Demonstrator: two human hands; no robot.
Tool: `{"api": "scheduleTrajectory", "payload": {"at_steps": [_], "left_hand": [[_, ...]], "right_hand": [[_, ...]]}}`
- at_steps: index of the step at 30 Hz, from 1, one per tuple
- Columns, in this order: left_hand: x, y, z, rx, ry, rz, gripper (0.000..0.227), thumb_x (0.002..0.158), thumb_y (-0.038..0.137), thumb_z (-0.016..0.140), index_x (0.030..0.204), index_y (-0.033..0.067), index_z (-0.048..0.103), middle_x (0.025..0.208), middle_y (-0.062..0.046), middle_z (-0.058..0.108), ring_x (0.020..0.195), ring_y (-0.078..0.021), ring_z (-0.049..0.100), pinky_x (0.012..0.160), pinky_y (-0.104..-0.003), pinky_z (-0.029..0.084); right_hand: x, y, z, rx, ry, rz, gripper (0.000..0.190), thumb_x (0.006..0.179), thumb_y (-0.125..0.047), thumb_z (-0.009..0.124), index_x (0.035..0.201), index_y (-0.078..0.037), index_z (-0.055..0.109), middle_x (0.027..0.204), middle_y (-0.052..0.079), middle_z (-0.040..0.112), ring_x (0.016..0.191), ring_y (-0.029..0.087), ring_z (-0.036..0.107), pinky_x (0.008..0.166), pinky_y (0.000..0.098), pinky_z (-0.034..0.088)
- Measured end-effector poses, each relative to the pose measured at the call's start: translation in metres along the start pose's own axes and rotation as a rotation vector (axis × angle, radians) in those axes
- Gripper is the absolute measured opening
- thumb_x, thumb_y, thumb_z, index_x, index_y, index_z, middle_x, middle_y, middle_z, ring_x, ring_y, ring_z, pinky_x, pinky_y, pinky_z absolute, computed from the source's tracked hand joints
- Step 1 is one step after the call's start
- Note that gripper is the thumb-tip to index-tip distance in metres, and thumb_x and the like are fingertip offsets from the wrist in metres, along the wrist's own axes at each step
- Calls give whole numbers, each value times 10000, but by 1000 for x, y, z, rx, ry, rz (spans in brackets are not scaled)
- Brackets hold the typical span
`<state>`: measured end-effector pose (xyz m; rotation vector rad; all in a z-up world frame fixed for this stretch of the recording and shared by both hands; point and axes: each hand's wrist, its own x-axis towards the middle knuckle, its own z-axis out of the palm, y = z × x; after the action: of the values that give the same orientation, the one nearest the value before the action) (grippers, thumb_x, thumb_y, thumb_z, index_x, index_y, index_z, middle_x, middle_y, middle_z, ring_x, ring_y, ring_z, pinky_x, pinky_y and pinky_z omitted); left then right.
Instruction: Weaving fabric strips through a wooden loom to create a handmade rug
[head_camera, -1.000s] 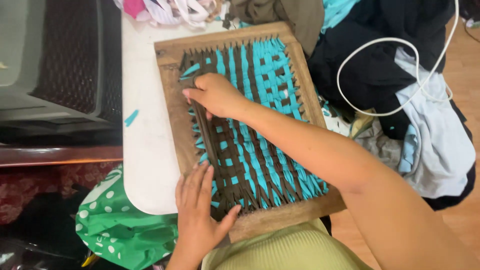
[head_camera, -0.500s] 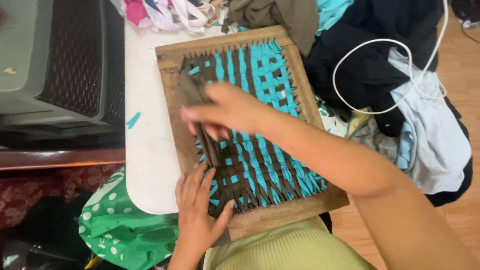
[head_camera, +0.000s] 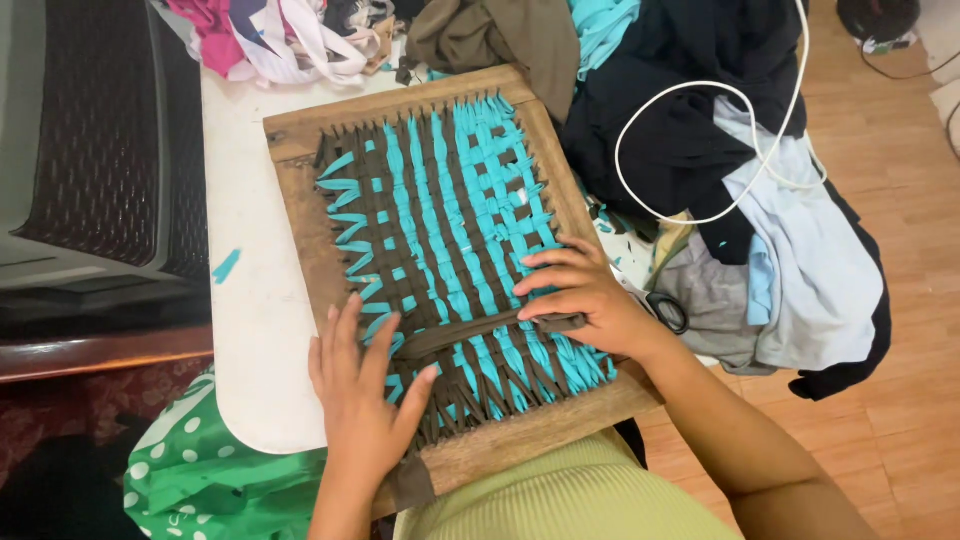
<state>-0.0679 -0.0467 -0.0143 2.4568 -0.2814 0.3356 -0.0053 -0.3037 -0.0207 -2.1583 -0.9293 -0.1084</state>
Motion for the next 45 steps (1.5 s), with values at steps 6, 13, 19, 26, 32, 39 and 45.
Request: {"api": "scheduleTrajectory", "payload": {"at_steps": [6,13,19,26,32,39,45], "left_hand": [[1,2,0,2,-1,4,436,691,260,615,1075,60,566,1279,-138,399,1211,-311,367,1013,-516,154],[-15,7,-2,6,-8,9,469,644,128,579,1104,51,530,1199,-116,468,1225,-319,372,1033,-534,140],[-29,12,-6,-11,-9,1,501,597,99,577,1095,60,538,1211,-104,482,1213,-318,404,1027,-553,145],[-31,14,-9,-34,-3,14,429,613,84,568,1040,36,570,1202,-126,487,1227,-319,386,1038,-543,135],[-34,15,-10,-50,4,27,383,643,78,562,1024,52,577,1208,-108,483,1213,-310,395,1032,-534,146],[-27,10,-15,-15,-43,46,443,642,139,603,1075,59,562,1221,-122,455,1201,-312,371,999,-509,198],[12,28,-36,84,-207,68,439,630,278,691,1024,102,613,849,-50,553,712,-210,501,650,-323,388]], "right_hand": [[-4,3,5,2,16,36,160,647,-178,692,804,-208,678,961,-58,632,1111,180,478,1066,440,183],[-13,-9,8,-14,30,42,191,622,-159,718,792,-233,674,944,-74,628,1093,170,489,1062,440,181],[-27,-25,12,-57,32,80,295,546,-129,730,807,-256,677,950,-85,631,1092,169,493,1048,444,196],[-32,-29,12,-54,48,77,192,597,-184,713,783,-222,680,935,-72,625,1082,179,496,1029,440,206],[-35,-31,12,-63,54,42,203,601,-176,697,800,-207,675,949,-59,623,1083,185,495,1033,439,210],[-32,-18,4,-10,141,22,274,670,-123,698,906,-247,637,917,-77,614,947,132,493,951,375,246],[35,-56,-38,225,16,66,289,681,-36,659,943,-158,647,746,-8,645,560,80,525,533,213,385]]}}
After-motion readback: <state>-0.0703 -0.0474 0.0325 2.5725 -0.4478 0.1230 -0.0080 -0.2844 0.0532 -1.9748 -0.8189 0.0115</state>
